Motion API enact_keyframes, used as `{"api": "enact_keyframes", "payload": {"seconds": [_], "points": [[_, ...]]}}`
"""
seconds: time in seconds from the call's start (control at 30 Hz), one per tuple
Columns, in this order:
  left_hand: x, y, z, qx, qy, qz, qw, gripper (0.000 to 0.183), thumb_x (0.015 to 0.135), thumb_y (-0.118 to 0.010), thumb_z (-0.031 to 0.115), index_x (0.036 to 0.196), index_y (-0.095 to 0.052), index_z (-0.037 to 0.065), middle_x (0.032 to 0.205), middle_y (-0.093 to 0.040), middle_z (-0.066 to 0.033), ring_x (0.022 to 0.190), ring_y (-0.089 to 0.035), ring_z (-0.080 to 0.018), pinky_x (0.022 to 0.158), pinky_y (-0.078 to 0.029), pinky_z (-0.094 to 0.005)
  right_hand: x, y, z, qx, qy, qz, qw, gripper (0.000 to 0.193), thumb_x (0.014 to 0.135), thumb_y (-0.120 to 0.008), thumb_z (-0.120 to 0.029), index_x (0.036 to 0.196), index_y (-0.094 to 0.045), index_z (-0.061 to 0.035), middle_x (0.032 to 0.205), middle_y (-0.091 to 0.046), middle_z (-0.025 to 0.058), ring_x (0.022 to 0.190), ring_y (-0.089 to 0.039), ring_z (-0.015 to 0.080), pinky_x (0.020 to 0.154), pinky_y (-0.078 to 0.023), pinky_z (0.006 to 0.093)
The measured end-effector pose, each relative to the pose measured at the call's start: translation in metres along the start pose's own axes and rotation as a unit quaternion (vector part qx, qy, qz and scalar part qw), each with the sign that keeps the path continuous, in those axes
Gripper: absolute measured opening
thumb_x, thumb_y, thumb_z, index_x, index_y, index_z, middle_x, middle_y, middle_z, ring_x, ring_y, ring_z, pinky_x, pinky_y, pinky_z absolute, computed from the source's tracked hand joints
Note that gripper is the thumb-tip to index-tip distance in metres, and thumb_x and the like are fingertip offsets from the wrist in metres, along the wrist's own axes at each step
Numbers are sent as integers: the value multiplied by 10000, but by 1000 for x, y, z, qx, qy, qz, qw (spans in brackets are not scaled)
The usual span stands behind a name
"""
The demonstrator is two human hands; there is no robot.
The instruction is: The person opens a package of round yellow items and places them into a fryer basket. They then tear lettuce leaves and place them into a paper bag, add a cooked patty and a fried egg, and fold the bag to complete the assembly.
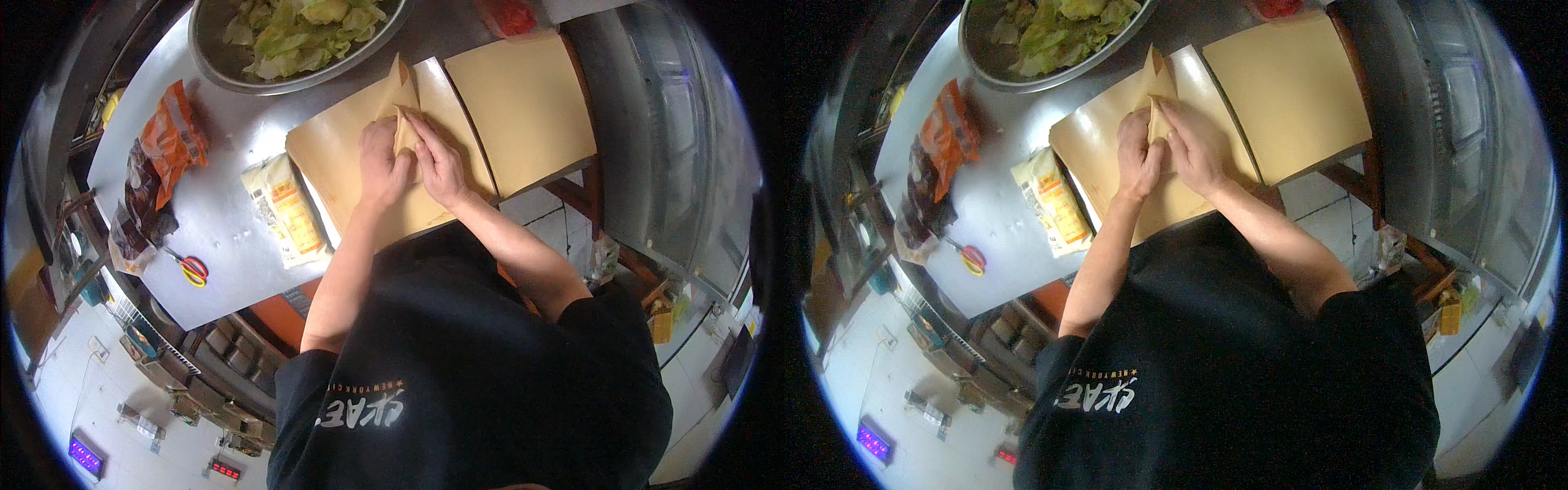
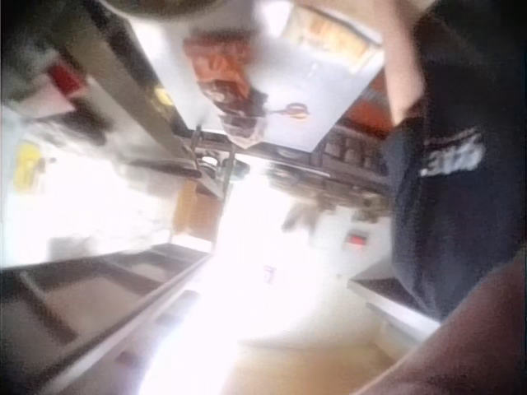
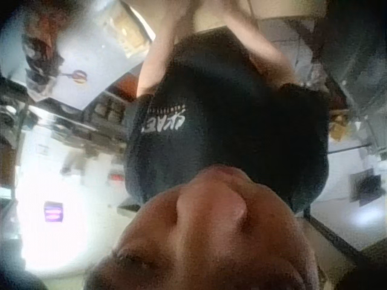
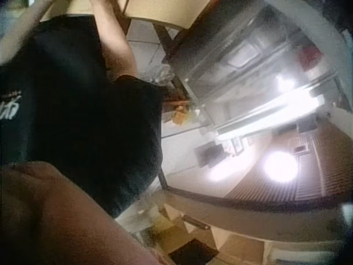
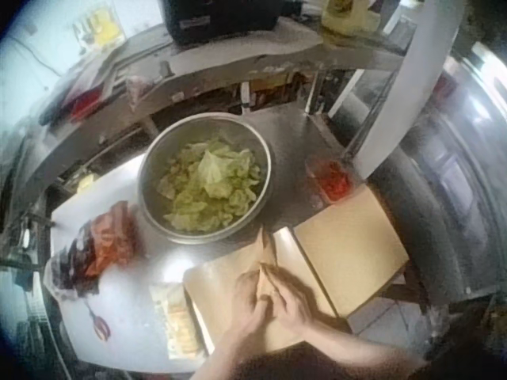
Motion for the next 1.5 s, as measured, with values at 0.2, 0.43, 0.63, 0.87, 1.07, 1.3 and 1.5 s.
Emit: {"api": "enact_keyframes", "payload": {"seconds": [0.2, 0.43, 0.63, 0.87, 1.07, 1.3, 1.5], "points": [[3, 3, 4, -77, 30, 61, 995, 367, 923, -650, 199, 1232, -622, 2, 1222, -606, -226, 1229, -515, -418, 1106, -388, -468, 2, -7, 22, 6, -59, 3, 998, 323, 1056, -598, -122, 1349, -640, 9, 1235, -738, 181, 1128, -731, 257, 923, -568, 334], [-3, 15, 9, 56, 55, 93, 993, 300, 881, -749, 175, 1121, -641, 34, 1098, -627, -140, 1119, -511, -365, 976, -413, -448, 31, -4, 34, 43, -134, -29, 990, 293, 907, -806, -90, 1143, -673, 20, 939, -765, 105, 843, -729, 147, 752, -573, 288], [-5, 20, -2, 16, 117, 63, 991, 285, 833, -818, 183, 986, -627, 37, 1072, -604, -136, 1076, -533, -354, 966, -430, -453, 102, 6, 14, 38, -32, -129, 990, 315, 819, -856, -187, 1060, -742, -20, 912, -675, 86, 872, -673, 214, 772, -542, 349], [12, 19, -4, -307, 93, 98, 942, 266, 792, -812, 41, 997, -646, 4, 1136, -576, -143, 1115, -591, -292, 1030, -477, -360, 73, 24, -46, -84, 206, -239, 945, 129, 848, -686, -119, 934, -751, -48, 941, -668, 101, 927, -662, 311, 801, -532, 424], [14, 22, -8, -258, 35, 54, 964, 256, 751, -756, -54, 965, -816, 72, 1123, -635, -120, 1089, -638, -274, 971, -536, -361, 18, 35, -75, -153, 298, -149, 930, 240, 765, -704, -17, 995, -766, -43, 907, -652, 58, 924, -659, 269, 819, -543, 416], [21, 36, -9, -100, 45, -84, 990, 355, 781, -671, -39, 1074, -826, 88, 1338, -671, -164, 1200, -597, -313, 1049, -493, -424, -10, 15, -39, -274, 306, -167, 897, 279, 781, -683, -58, 1050, -731, -7, 992, -659, 86, 1000, -657, 291, 943, -546, 427], [-15, 30, 50, 264, -228, -257, 902, 918, 809, -789, 245, 1593, -364, 27, 1640, -393, -194, 1553, -303, -402, 1293, -220, -577, -12, 23, -28, -192, 239, -193, 932, 407, 970, -617, -142, 1372, -625, -81, 1446, -617, 143, 1355, -573, 322, 1121, -468, 458]]}}
Point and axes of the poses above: each hand's wrist, its own x-axis towards the middle knuckle, its own y-axis out of the back of the hand, z = x × y, the point moved 6 cm from there along x, towards the middle knuckle
